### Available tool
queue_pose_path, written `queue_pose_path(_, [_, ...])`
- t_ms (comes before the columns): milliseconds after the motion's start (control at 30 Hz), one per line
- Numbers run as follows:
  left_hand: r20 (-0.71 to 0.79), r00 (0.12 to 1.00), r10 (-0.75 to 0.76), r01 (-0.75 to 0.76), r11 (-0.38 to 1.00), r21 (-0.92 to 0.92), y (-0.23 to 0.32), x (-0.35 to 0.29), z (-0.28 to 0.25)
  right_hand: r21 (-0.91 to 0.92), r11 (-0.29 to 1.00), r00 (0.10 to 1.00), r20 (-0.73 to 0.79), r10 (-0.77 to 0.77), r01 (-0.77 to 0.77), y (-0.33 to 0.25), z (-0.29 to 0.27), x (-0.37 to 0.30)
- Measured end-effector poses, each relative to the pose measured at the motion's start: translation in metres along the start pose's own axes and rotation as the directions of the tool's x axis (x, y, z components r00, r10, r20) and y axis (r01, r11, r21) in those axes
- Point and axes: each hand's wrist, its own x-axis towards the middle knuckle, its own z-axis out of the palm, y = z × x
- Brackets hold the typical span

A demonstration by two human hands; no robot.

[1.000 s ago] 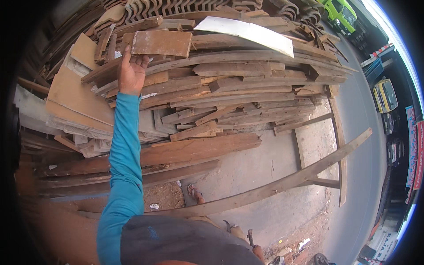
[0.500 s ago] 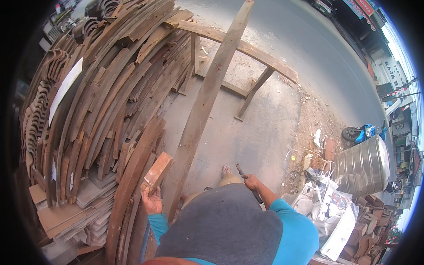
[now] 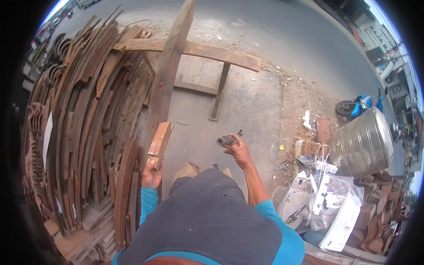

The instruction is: The person uses a hammer and a small wooden block to repeatedly strike a long wooden plank resting on a metal frame. The person adjusts the plank and block position multiple times while continuing to hammer along its length.

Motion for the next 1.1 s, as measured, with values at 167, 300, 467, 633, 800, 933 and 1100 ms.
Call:
queue_pose_path(167, [0.106, 0.942, -0.32, 0.308, 0.944, 0.117, -0.034, 0.053, 0.028, -0.736, 0.672, 0.979, -0.065, -0.194, 0.085, -0.024, -0.019, 0.017])
queue_pose_path(300, [0.252, 0.789, -0.56, 0.5, 0.824, 0.267, -0.047, 0.104, 0.069, -0.766, 0.642, 0.92, -0.281, -0.275, -0.042, -0.03, -0.032, 0.002])
queue_pose_path(467, [0.294, 0.566, -0.77, 0.548, 0.618, 0.564, -0.05, 0.168, 0.115, -0.692, 0.674, 0.789, -0.554, -0.265, -0.26, -0.024, -0.057, 0.006])
queue_pose_path(633, [0.299, 0.549, -0.78, 0.545, 0.606, 0.58, -0.049, 0.211, 0.16, -0.511, 0.825, 0.629, -0.731, -0.267, -0.243, -0.03, -0.072, 0.05])
queue_pose_path(800, [0.229, 0.478, -0.848, 0.502, 0.478, 0.721, -0.085, 0.269, 0.215, -0.372, 0.92, 0.376, -0.841, -0.389, 0.12, -0.053, -0.123, 0.081])
queue_pose_path(933, [0.255, 0.63, -0.734, 0.418, 0.597, 0.685, -0.116, 0.299, 0.25, -0.088, 0.894, 0.334, -0.908, -0.253, 0.44, -0.098, -0.166, 0.144])
queue_pose_path(1100, [0.215, 0.811, -0.544, 0.309, 0.711, 0.632, -0.163, 0.34, 0.307, 0.048, 0.854, 0.544, -0.789, -0.286, 0.518, -0.141, -0.253, 0.217])
